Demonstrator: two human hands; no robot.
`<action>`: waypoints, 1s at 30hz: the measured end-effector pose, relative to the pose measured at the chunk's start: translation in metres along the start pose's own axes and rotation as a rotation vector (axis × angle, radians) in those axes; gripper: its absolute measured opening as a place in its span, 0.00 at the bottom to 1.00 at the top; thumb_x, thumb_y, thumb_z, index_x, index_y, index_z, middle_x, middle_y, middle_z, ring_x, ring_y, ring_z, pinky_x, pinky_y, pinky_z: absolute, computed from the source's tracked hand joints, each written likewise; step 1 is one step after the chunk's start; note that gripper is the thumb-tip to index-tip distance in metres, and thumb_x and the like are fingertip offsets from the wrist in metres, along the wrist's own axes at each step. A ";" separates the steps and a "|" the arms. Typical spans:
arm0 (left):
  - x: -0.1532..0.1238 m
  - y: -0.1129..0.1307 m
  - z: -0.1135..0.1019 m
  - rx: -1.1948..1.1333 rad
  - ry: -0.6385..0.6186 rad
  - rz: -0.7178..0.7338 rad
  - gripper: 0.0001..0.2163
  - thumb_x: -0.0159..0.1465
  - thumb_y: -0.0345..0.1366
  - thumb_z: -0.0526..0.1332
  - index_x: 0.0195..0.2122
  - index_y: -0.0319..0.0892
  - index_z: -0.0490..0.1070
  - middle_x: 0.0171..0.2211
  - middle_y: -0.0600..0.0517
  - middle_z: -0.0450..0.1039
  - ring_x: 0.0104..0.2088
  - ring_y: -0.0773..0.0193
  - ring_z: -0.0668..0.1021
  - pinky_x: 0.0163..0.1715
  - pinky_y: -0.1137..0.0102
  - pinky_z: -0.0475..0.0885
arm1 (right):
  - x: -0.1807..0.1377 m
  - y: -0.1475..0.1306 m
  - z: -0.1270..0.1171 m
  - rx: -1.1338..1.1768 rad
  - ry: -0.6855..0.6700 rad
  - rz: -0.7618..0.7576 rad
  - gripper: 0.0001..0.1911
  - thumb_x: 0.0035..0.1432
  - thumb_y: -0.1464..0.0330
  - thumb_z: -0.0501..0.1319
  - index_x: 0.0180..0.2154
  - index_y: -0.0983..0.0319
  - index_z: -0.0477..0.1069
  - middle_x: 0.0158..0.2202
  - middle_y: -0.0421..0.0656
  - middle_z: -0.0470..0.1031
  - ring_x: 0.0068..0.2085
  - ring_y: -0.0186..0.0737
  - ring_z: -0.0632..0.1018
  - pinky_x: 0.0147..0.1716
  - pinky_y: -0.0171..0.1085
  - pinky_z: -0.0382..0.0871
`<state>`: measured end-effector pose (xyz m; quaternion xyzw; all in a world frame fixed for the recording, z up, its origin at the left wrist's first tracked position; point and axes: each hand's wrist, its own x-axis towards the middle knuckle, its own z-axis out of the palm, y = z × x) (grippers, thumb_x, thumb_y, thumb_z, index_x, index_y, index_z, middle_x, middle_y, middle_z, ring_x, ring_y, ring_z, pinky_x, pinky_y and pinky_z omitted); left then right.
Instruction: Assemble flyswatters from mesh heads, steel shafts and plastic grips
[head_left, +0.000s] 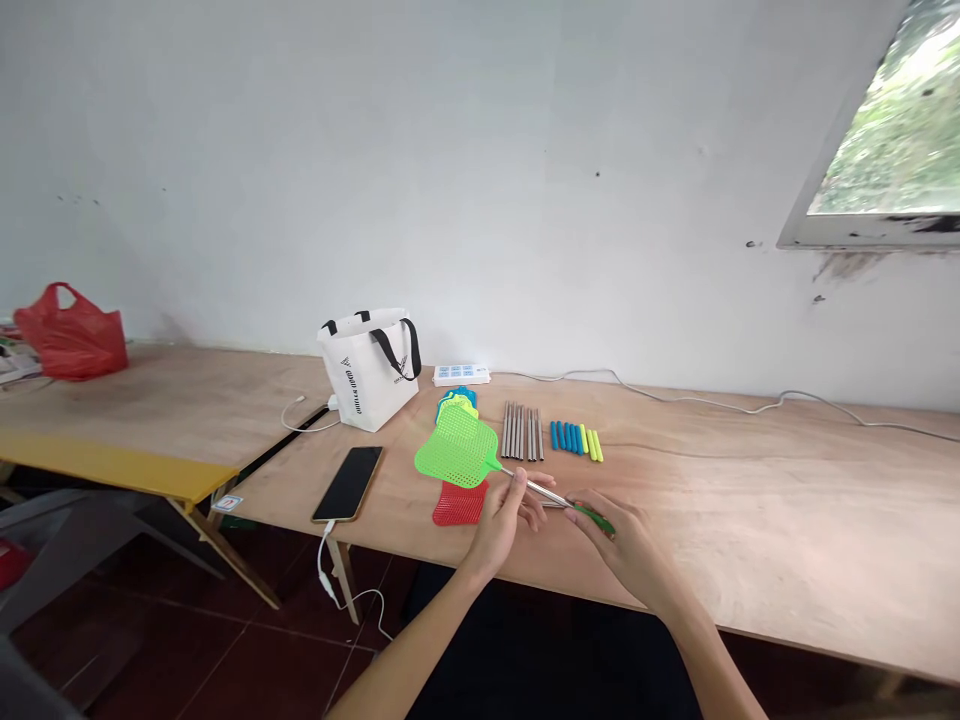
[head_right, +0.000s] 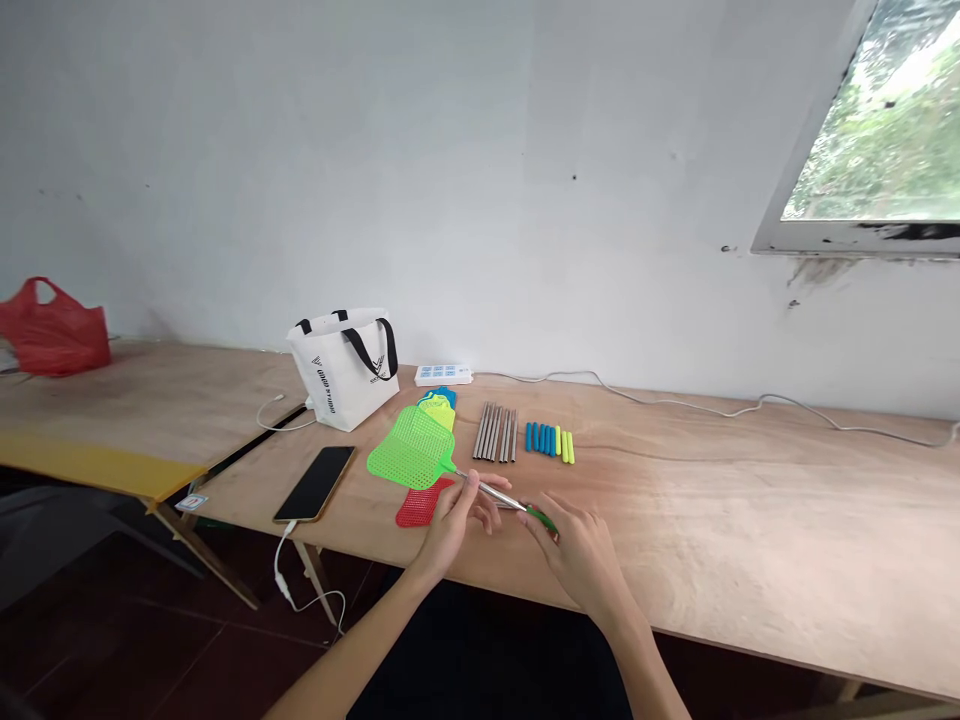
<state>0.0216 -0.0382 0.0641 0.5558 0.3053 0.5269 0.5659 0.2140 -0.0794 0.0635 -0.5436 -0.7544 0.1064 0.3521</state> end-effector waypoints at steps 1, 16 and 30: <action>0.000 0.000 0.000 -0.001 -0.001 -0.004 0.28 0.67 0.59 0.56 0.44 0.37 0.80 0.43 0.39 0.80 0.27 0.64 0.78 0.23 0.72 0.70 | 0.000 0.001 0.000 -0.003 -0.001 -0.002 0.24 0.71 0.48 0.50 0.41 0.55 0.77 0.32 0.42 0.80 0.31 0.41 0.79 0.31 0.35 0.72; 0.003 -0.032 -0.009 0.460 -0.267 -0.172 0.23 0.70 0.53 0.53 0.42 0.39 0.80 0.37 0.46 0.82 0.19 0.69 0.71 0.21 0.73 0.64 | 0.012 0.055 0.033 -0.111 0.105 -0.038 0.21 0.72 0.52 0.49 0.40 0.54 0.76 0.37 0.43 0.80 0.41 0.46 0.78 0.43 0.42 0.66; -0.011 -0.049 0.000 1.076 -0.308 0.149 0.15 0.70 0.40 0.56 0.30 0.42 0.78 0.33 0.49 0.81 0.35 0.58 0.80 0.33 0.68 0.65 | 0.051 0.060 0.062 -0.390 -0.014 -0.056 0.16 0.72 0.63 0.51 0.39 0.55 0.78 0.38 0.43 0.79 0.44 0.45 0.78 0.45 0.43 0.62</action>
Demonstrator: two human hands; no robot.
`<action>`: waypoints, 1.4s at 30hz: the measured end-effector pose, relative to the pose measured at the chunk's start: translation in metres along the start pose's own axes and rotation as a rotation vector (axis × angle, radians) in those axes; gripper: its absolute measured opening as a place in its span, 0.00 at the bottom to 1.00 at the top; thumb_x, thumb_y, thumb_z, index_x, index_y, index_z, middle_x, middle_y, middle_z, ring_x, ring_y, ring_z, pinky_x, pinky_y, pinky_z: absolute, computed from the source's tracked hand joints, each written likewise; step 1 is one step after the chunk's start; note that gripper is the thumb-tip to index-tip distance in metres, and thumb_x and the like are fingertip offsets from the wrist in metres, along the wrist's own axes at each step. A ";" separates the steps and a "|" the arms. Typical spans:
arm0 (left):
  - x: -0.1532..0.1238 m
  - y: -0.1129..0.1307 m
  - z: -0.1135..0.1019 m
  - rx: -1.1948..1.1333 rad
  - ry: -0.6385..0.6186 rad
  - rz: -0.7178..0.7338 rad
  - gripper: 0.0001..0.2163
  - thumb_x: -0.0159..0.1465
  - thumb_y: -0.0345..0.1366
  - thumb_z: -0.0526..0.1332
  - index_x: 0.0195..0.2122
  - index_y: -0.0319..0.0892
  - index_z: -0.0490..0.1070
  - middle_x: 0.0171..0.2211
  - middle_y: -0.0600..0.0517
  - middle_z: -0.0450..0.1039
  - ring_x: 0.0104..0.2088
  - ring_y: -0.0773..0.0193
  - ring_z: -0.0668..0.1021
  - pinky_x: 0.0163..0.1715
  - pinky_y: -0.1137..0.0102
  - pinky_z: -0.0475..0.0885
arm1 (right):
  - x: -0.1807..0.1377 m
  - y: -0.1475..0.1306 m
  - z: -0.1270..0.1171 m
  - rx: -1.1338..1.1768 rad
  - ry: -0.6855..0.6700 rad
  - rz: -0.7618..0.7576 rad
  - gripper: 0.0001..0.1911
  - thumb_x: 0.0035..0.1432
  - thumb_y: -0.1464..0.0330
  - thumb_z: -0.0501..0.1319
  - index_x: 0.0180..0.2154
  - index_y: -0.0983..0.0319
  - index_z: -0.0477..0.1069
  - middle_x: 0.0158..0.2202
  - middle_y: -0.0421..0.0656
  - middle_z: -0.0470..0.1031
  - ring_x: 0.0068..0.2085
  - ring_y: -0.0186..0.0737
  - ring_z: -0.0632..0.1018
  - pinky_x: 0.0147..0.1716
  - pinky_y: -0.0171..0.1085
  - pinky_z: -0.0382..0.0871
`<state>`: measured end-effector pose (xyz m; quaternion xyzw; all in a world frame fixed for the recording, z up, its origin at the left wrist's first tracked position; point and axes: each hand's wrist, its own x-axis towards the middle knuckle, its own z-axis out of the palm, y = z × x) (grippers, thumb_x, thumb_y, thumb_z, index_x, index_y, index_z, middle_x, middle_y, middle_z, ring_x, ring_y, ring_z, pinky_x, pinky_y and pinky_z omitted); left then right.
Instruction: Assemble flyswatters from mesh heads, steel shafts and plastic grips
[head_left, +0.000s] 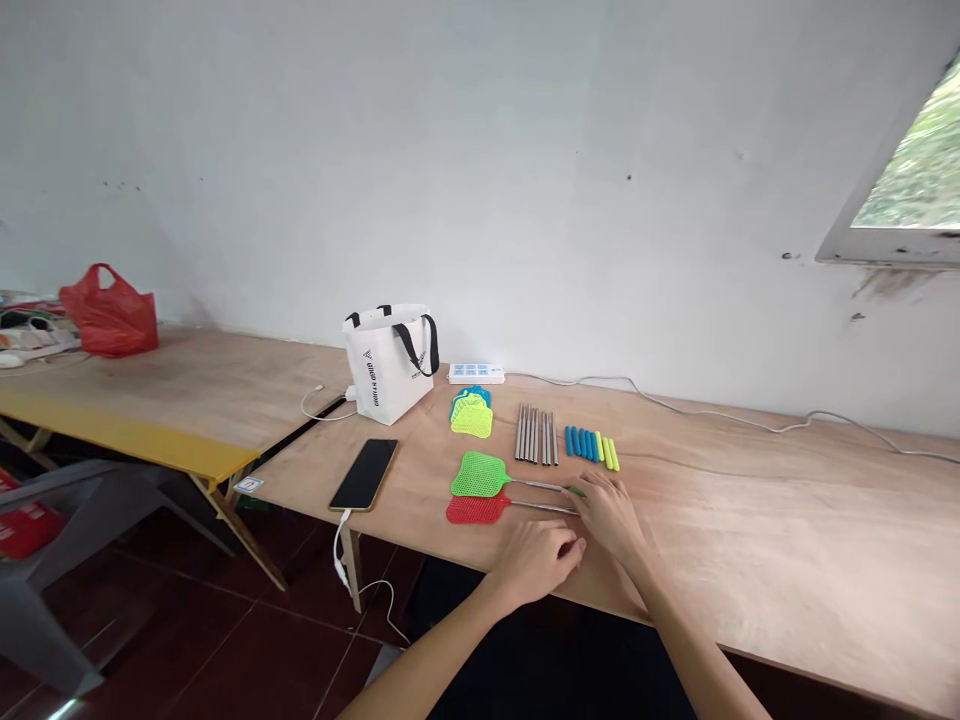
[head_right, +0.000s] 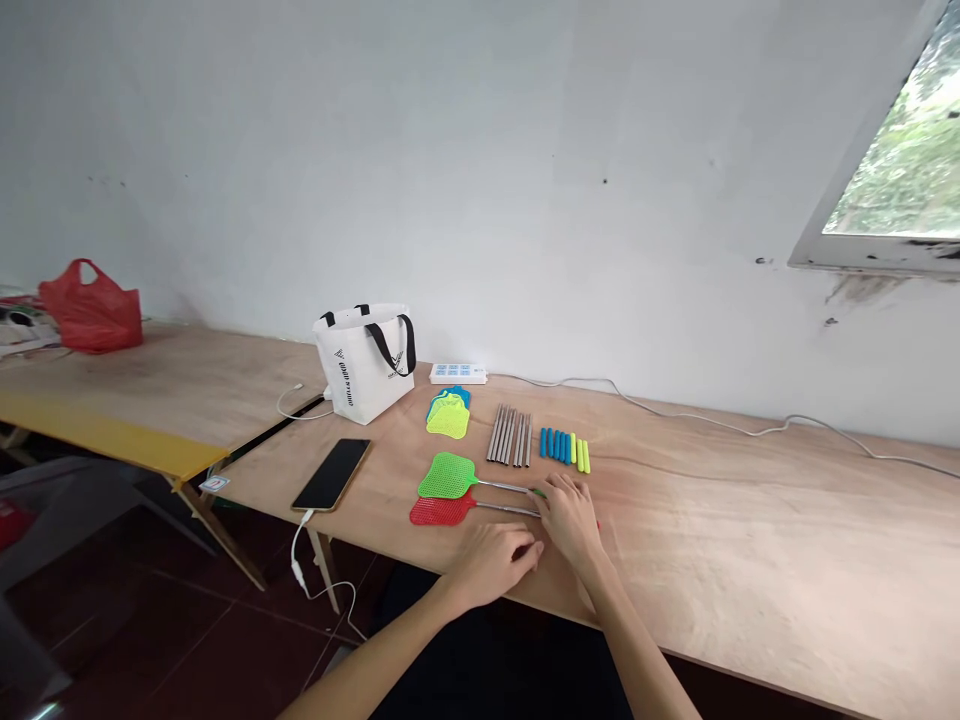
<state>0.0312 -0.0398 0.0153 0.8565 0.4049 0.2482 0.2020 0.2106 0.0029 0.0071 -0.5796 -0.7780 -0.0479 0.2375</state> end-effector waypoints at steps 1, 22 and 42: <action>0.000 0.001 0.000 0.025 -0.003 0.002 0.15 0.70 0.39 0.56 0.30 0.42 0.78 0.32 0.49 0.81 0.33 0.58 0.80 0.31 0.69 0.64 | 0.002 0.000 0.000 -0.011 -0.003 -0.004 0.16 0.71 0.63 0.51 0.40 0.55 0.78 0.39 0.44 0.79 0.45 0.45 0.78 0.46 0.43 0.62; 0.002 0.000 -0.006 -0.124 -0.072 -0.036 0.24 0.72 0.45 0.54 0.22 0.43 0.78 0.22 0.55 0.78 0.27 0.64 0.78 0.32 0.70 0.63 | -0.045 0.015 -0.003 0.132 0.045 -0.037 0.13 0.70 0.60 0.55 0.39 0.53 0.77 0.52 0.43 0.76 0.53 0.49 0.74 0.55 0.50 0.65; 0.009 -0.004 -0.009 -0.851 0.152 -0.175 0.29 0.69 0.62 0.50 0.40 0.38 0.77 0.20 0.56 0.67 0.19 0.69 0.67 0.21 0.74 0.61 | -0.045 0.003 -0.062 0.483 0.165 0.093 0.21 0.67 0.48 0.55 0.38 0.56 0.78 0.40 0.46 0.82 0.43 0.48 0.80 0.46 0.46 0.75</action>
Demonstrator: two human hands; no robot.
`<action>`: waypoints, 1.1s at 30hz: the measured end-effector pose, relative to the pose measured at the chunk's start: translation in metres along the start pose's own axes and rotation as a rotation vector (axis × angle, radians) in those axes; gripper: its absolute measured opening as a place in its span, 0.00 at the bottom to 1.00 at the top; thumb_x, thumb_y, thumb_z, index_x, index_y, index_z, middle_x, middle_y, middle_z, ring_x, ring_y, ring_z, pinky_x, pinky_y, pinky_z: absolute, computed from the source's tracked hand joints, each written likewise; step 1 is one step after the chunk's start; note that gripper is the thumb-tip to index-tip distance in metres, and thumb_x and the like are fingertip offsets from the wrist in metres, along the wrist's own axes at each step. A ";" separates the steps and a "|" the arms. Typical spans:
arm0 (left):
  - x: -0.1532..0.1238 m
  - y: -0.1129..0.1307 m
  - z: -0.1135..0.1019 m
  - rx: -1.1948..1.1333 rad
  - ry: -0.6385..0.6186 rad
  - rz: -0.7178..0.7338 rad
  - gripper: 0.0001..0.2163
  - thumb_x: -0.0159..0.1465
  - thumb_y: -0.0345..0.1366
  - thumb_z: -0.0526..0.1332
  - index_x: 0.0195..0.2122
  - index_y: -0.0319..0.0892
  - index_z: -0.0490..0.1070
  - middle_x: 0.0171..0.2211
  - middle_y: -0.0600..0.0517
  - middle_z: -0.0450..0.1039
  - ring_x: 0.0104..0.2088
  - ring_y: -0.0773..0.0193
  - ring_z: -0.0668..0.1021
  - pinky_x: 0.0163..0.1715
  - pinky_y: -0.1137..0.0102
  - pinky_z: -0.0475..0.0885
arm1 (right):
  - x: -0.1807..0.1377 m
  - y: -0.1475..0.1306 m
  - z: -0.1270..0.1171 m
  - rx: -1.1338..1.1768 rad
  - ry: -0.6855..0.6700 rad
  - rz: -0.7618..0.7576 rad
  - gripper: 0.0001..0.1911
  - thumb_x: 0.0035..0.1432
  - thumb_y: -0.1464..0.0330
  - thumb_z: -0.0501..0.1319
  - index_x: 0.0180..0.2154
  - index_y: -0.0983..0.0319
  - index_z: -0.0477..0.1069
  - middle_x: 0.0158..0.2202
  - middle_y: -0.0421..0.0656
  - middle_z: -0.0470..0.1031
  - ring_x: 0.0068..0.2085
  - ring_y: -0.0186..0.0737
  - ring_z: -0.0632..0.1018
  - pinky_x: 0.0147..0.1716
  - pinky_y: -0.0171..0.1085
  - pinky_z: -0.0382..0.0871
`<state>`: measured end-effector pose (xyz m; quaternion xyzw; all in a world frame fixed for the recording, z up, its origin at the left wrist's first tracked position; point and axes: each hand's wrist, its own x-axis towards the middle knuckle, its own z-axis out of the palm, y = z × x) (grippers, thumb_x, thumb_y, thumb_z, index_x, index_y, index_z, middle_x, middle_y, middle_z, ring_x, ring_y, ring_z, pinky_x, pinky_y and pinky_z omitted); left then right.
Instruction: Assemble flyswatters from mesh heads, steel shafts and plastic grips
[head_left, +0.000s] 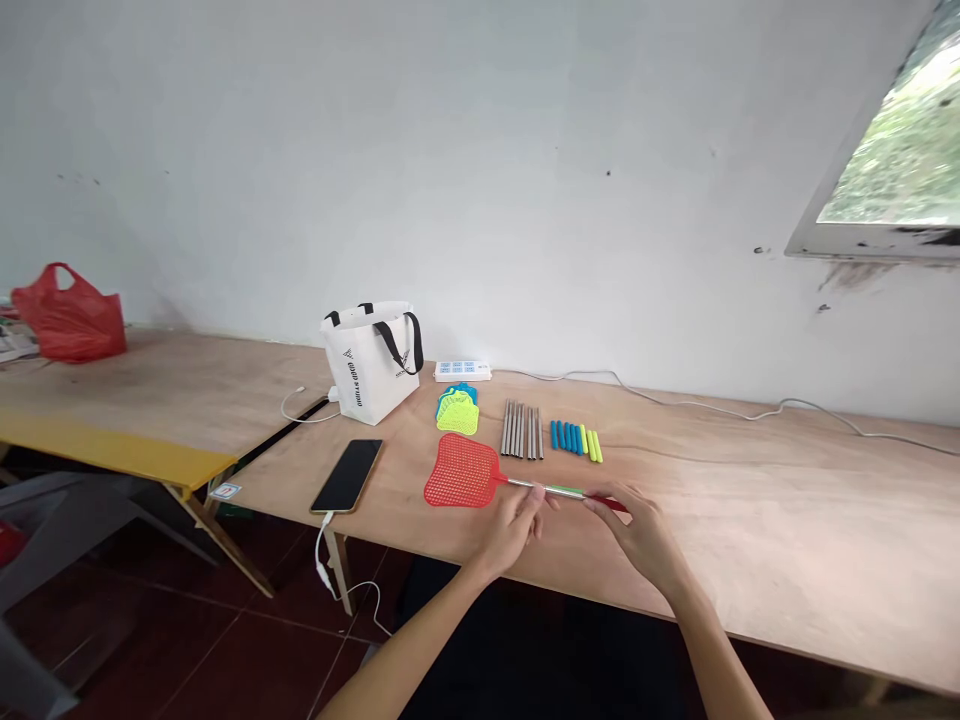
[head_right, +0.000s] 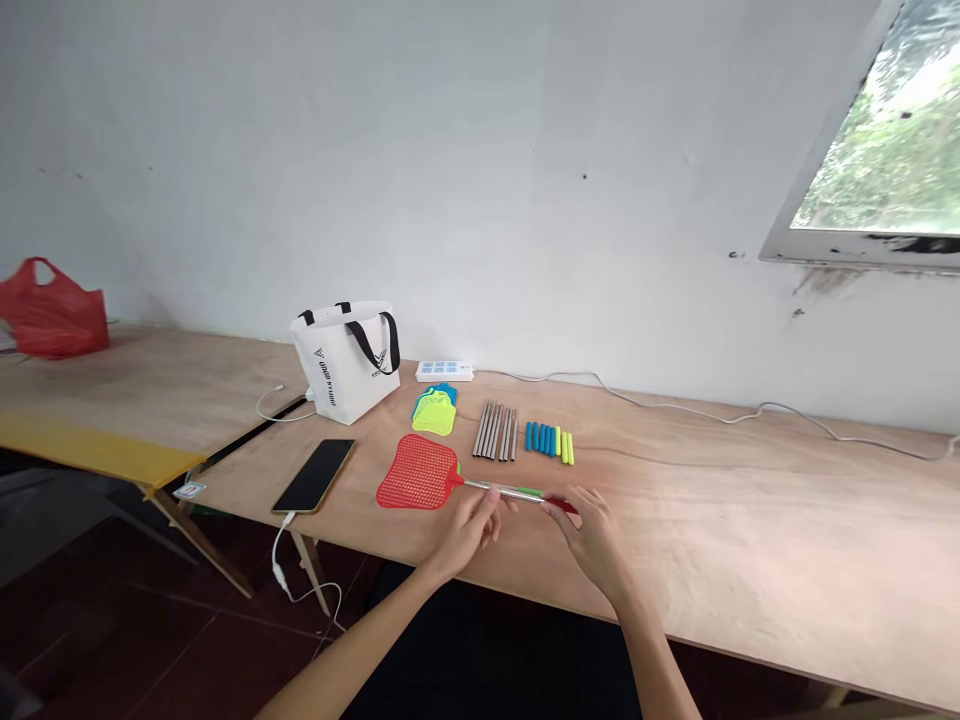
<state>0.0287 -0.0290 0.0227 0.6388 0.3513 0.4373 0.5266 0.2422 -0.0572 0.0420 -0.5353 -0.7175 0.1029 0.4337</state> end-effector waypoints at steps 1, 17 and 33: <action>0.002 0.000 0.000 -0.060 0.043 0.001 0.29 0.67 0.62 0.52 0.40 0.38 0.76 0.19 0.56 0.65 0.18 0.70 0.65 0.20 0.74 0.59 | 0.000 -0.004 -0.001 0.002 0.007 0.000 0.21 0.67 0.48 0.55 0.39 0.56 0.78 0.40 0.45 0.82 0.43 0.48 0.81 0.45 0.46 0.76; -0.006 0.043 -0.006 -0.363 0.355 0.144 0.23 0.66 0.58 0.59 0.32 0.39 0.72 0.33 0.48 0.77 0.19 0.72 0.70 0.17 0.74 0.61 | -0.011 -0.045 0.015 -0.299 -0.002 -0.096 0.25 0.74 0.52 0.46 0.43 0.53 0.78 0.32 0.43 0.77 0.30 0.39 0.77 0.29 0.35 0.64; 0.002 0.081 -0.161 -0.746 0.818 0.245 0.19 0.64 0.47 0.68 0.28 0.42 0.61 0.22 0.61 0.62 0.14 0.76 0.62 0.14 0.78 0.59 | -0.008 0.057 -0.046 -0.314 0.026 0.025 0.28 0.69 0.44 0.46 0.38 0.53 0.78 0.35 0.44 0.81 0.36 0.47 0.78 0.39 0.43 0.68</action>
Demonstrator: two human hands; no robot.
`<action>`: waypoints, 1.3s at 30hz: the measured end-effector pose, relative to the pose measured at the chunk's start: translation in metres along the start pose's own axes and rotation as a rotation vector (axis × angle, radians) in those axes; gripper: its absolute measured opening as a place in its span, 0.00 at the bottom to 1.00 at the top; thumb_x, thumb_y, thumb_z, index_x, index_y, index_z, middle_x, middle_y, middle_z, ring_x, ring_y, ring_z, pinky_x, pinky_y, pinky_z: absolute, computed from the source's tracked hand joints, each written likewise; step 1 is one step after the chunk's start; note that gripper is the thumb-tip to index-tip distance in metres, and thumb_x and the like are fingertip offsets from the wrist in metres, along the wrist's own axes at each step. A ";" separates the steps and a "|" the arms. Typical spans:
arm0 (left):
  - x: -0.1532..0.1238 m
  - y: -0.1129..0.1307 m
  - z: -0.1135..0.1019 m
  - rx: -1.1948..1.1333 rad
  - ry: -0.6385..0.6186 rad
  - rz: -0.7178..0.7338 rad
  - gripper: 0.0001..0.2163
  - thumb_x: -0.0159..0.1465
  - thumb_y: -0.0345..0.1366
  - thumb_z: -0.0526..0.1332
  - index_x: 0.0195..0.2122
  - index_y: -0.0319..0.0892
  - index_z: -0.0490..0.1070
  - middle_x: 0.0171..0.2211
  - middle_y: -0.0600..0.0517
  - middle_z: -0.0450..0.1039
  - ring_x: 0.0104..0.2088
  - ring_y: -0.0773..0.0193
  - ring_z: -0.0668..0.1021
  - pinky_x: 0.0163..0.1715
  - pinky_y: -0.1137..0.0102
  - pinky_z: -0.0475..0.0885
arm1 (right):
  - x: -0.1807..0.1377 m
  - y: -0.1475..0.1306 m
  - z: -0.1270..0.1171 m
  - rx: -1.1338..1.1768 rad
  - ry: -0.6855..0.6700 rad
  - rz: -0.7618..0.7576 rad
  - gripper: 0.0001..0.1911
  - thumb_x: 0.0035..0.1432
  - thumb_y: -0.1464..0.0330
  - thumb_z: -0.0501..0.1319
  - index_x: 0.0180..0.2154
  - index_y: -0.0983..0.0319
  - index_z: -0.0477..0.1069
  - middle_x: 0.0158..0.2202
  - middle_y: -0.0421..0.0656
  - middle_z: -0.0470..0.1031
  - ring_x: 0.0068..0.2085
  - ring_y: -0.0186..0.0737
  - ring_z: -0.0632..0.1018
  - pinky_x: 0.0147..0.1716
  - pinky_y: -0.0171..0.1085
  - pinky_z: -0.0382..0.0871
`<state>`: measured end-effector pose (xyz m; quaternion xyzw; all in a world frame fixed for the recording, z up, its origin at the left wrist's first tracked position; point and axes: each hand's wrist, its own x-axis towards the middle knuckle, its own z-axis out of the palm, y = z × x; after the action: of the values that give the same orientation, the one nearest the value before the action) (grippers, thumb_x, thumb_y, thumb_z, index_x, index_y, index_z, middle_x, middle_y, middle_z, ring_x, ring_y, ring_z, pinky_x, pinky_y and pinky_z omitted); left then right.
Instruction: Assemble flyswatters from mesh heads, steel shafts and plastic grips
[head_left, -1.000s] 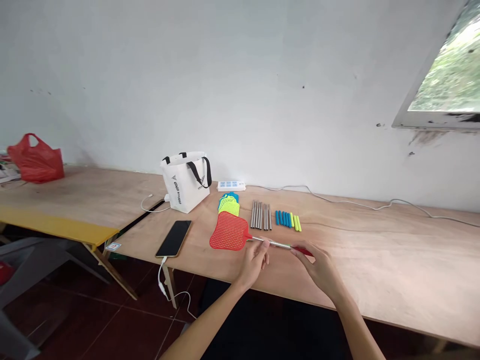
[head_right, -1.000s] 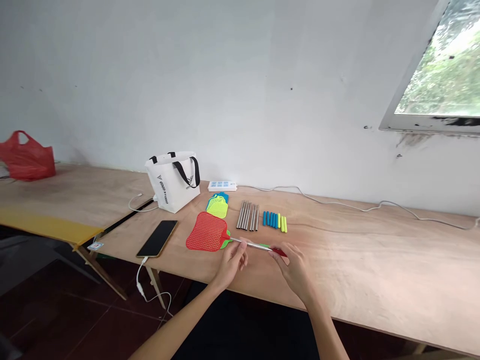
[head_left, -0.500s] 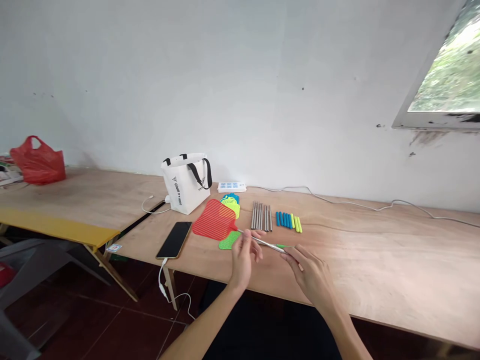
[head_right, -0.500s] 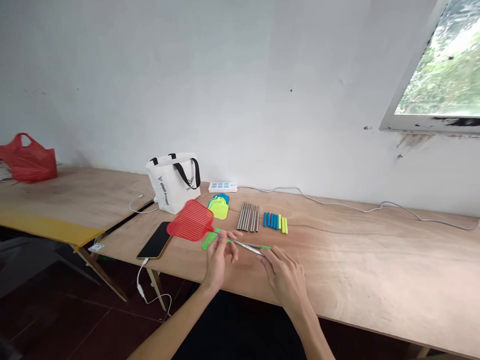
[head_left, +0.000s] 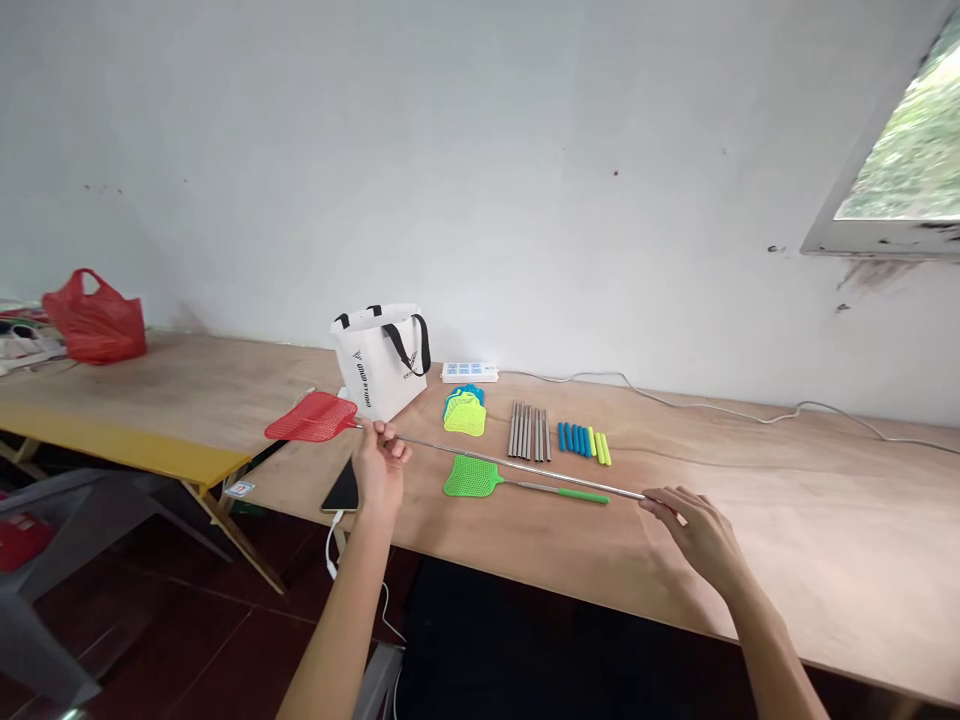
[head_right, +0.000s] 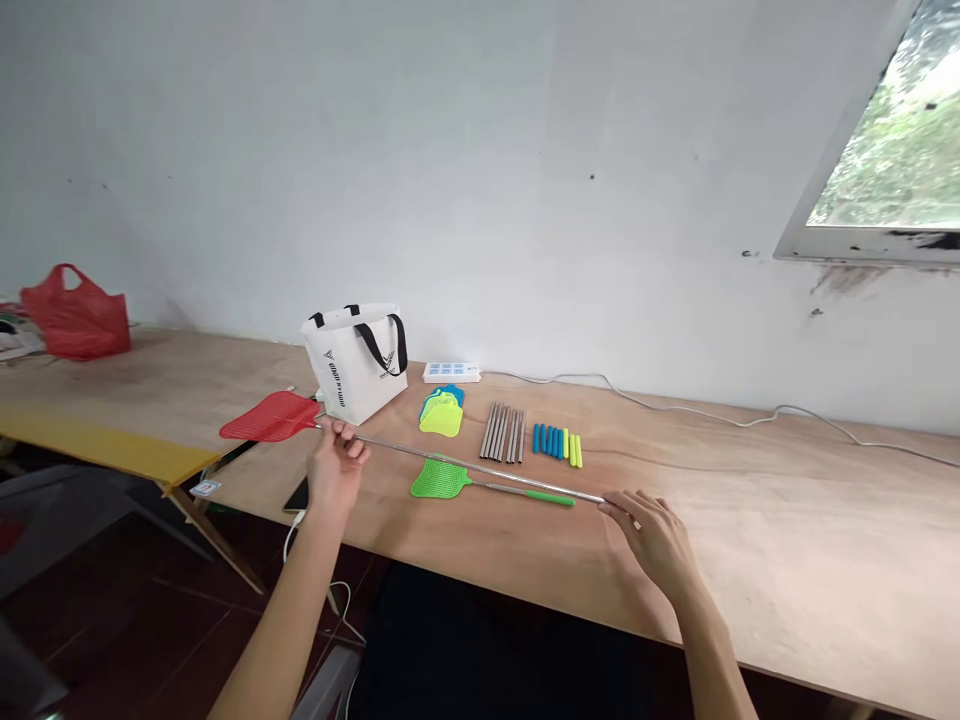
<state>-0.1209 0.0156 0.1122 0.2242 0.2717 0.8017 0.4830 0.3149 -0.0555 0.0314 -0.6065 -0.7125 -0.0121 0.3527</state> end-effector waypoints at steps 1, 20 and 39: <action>0.000 0.000 0.000 0.017 -0.013 -0.002 0.19 0.64 0.47 0.68 0.28 0.42 0.62 0.22 0.60 0.63 0.15 0.76 0.63 0.14 0.78 0.59 | -0.001 0.003 0.001 0.035 -0.019 0.031 0.28 0.68 0.44 0.47 0.38 0.52 0.78 0.36 0.43 0.82 0.36 0.47 0.79 0.38 0.43 0.69; -0.060 -0.065 0.033 0.171 -0.040 0.169 0.25 0.64 0.59 0.60 0.30 0.38 0.72 0.26 0.48 0.78 0.15 0.72 0.68 0.15 0.75 0.60 | -0.003 -0.031 -0.017 0.234 -0.115 -0.024 0.27 0.66 0.44 0.53 0.40 0.55 0.81 0.29 0.44 0.77 0.30 0.43 0.77 0.29 0.36 0.71; -0.150 -0.110 0.043 0.225 -0.471 -0.235 0.24 0.67 0.57 0.58 0.37 0.38 0.76 0.45 0.38 0.81 0.13 0.74 0.68 0.11 0.75 0.61 | -0.016 -0.127 0.013 0.080 0.035 -0.243 0.21 0.74 0.60 0.49 0.48 0.56 0.79 0.37 0.46 0.83 0.31 0.37 0.82 0.27 0.31 0.66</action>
<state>0.0428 -0.0670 0.0586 0.4235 0.2632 0.6308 0.5945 0.1980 -0.0964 0.0653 -0.5007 -0.7744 -0.0371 0.3850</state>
